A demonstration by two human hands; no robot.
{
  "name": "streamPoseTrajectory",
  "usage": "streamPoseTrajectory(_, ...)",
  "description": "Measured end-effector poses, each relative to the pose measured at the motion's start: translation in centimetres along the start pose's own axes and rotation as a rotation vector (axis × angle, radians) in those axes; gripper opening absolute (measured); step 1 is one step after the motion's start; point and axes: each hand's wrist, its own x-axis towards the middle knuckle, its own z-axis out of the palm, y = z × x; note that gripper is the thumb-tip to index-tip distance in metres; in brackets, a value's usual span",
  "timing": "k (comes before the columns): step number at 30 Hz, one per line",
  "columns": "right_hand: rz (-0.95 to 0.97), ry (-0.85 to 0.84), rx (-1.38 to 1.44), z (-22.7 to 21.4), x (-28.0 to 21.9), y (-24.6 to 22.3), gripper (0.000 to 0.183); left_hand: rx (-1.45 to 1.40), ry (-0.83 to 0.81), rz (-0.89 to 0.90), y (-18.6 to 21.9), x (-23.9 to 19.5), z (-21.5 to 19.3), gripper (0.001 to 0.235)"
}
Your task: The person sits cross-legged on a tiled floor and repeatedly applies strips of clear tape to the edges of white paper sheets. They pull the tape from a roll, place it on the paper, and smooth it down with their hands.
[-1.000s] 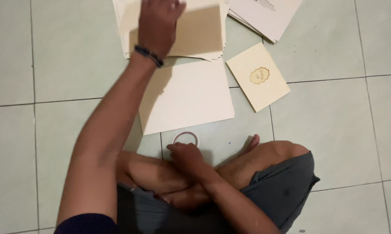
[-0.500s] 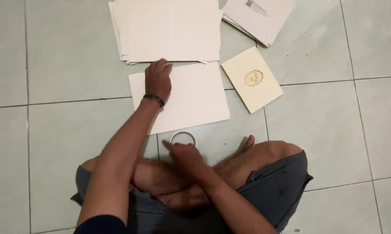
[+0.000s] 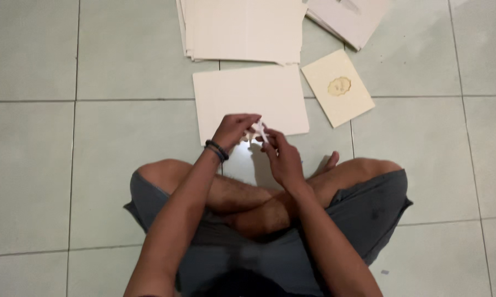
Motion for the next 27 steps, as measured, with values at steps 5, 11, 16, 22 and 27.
streamPoseTrajectory(5, -0.037, 0.062, 0.102, -0.8, -1.2, -0.6, 0.037, -0.124, -0.051, 0.146, 1.3, -1.0, -0.3, 0.034)
streamPoseTrajectory(11, -0.032, 0.083, 0.085, -1.0, -1.5, -0.5, 0.036, -0.084, -0.08, 0.195, 0.9, -1.1, 0.6, 0.033)
streamPoseTrajectory(16, -0.018, 0.072, 0.066, -0.4, -0.9, 0.1, 0.036, -0.026, -0.045, 0.194, -1.2, 1.2, 0.7, 0.029)
streamPoseTrajectory(22, -0.036, 0.093, 0.103, 0.6, -0.4, 0.8, 0.035, 0.008, 0.028, 0.184, -1.8, 2.7, 0.2, 0.02)
streamPoseTrajectory(27, -0.159, 0.145, -0.033, 2.0, 0.2, 3.4, 0.038, 0.081, 0.095, 0.227, -2.7, 8.4, -1.5, 0.018)
